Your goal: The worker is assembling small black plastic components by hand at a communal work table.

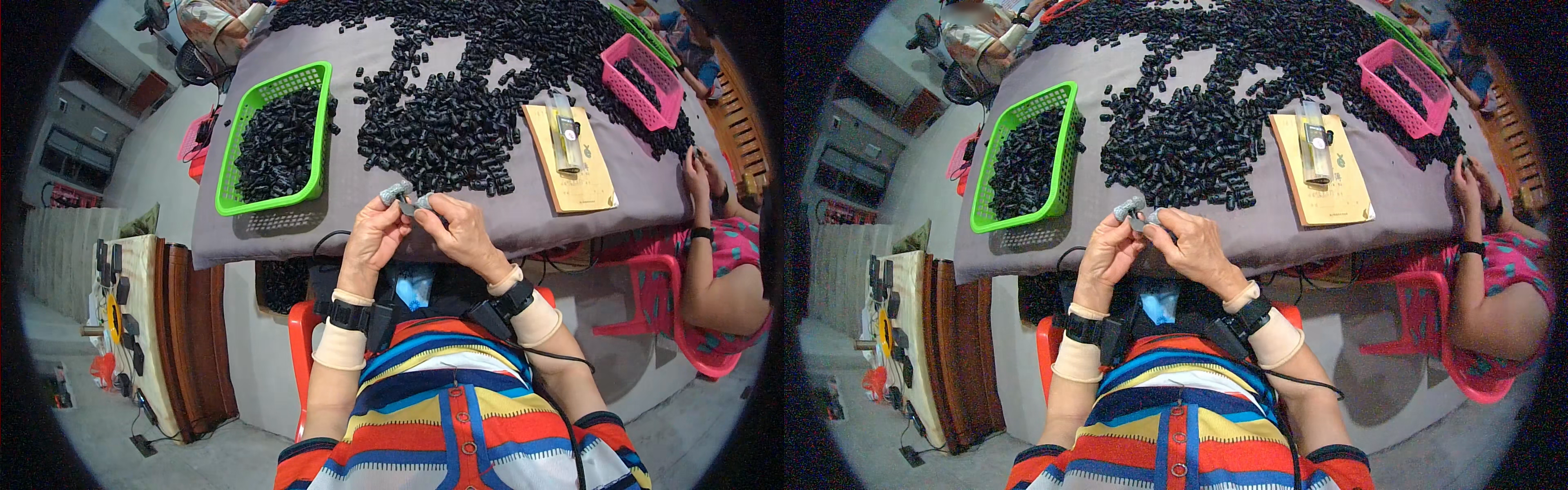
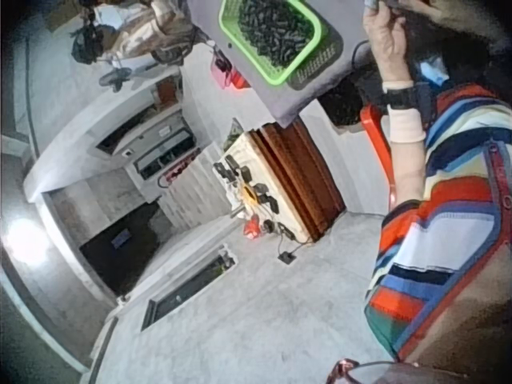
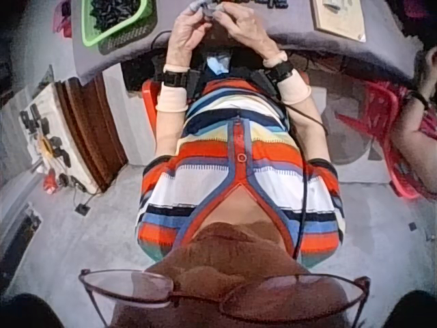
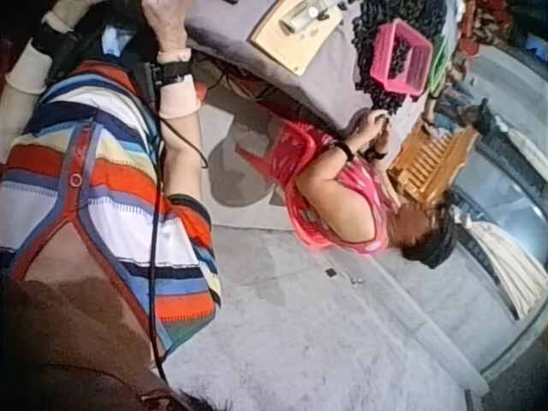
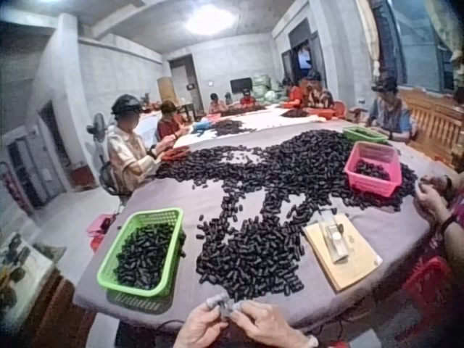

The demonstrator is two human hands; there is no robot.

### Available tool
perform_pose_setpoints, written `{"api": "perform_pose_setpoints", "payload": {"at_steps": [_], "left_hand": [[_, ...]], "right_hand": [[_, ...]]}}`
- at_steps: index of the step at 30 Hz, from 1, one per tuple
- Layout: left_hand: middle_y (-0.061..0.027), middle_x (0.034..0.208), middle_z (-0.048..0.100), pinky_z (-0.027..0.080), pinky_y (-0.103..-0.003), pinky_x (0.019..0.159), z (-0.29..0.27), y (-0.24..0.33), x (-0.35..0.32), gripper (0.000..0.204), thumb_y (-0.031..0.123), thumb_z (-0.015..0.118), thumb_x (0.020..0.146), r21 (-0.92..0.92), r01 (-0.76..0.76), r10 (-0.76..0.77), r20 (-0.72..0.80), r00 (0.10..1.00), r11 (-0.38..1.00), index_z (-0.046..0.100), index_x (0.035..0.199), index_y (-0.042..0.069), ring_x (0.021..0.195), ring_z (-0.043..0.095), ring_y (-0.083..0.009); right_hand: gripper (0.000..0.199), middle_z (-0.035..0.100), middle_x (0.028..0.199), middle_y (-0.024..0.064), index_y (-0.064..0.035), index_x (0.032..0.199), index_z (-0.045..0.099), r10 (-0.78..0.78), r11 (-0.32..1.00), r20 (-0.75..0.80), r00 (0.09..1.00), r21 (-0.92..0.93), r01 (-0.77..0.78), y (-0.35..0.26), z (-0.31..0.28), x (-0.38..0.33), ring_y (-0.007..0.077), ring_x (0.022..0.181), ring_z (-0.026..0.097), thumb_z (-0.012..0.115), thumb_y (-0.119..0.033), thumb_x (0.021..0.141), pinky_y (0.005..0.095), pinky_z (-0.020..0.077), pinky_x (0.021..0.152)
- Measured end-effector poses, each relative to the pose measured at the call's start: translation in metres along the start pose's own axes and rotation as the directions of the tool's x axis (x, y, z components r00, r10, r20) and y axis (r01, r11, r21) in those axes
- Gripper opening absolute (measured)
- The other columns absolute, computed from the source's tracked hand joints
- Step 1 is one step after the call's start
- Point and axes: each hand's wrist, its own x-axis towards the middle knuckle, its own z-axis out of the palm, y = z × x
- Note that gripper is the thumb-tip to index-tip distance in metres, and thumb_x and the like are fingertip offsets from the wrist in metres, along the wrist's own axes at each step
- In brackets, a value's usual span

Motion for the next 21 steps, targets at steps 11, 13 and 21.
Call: {"api": "perform_pose_setpoints", "payload": {"at_steps": [11,13,21], "left_hand": [[-0.0030,0.087,0.062,0.046,-0.023,0.059,0.0002,0.0017,-0.0016,0.018,0.008,0.058,0.088,0.026,0.028,-0.028,-0.001,1.000,0.999,0.060,0.106,0.004,0.069,0.056,-0.0091],[-0.0030,0.087,0.062,0.046,-0.023,0.059,-0.0006,0.0019,-0.0018,0.019,0.008,0.058,0.088,0.024,0.031,-0.031,-0.001,1.000,0.999,0.060,0.106,0.004,0.069,0.056,-0.0091],[-0.0028,0.088,0.062,0.048,-0.024,0.061,-0.0027,0.0007,-0.0017,0.022,0.007,0.058,0.087,0.024,0.025,-0.025,0.016,1.000,0.999,0.059,0.109,0.004,0.069,0.056,-0.0093]], "right_hand": [[0.021,0.054,0.066,0.0118,-0.0047,0.072,0.054,-0.047,0.998,-0.035,0.998,-0.033,0.046,0.0029,0.0064,-0.0014,0.0310,0.059,0.056,0.061,-0.021,0.083,0.0398,0.0409,0.050],[0.021,0.054,0.066,0.0117,-0.0046,0.072,0.053,-0.039,0.998,-0.031,0.999,-0.042,0.038,0.0015,0.0064,-0.0012,0.0311,0.059,0.056,0.060,-0.021,0.084,0.0400,0.0411,0.050],[0.022,0.055,0.067,0.0122,-0.0049,0.072,0.054,-0.035,0.998,-0.019,0.999,-0.047,0.034,0.0034,0.0069,-0.0010,0.0317,0.061,0.057,0.059,-0.022,0.084,0.0407,0.0415,0.051]]}}
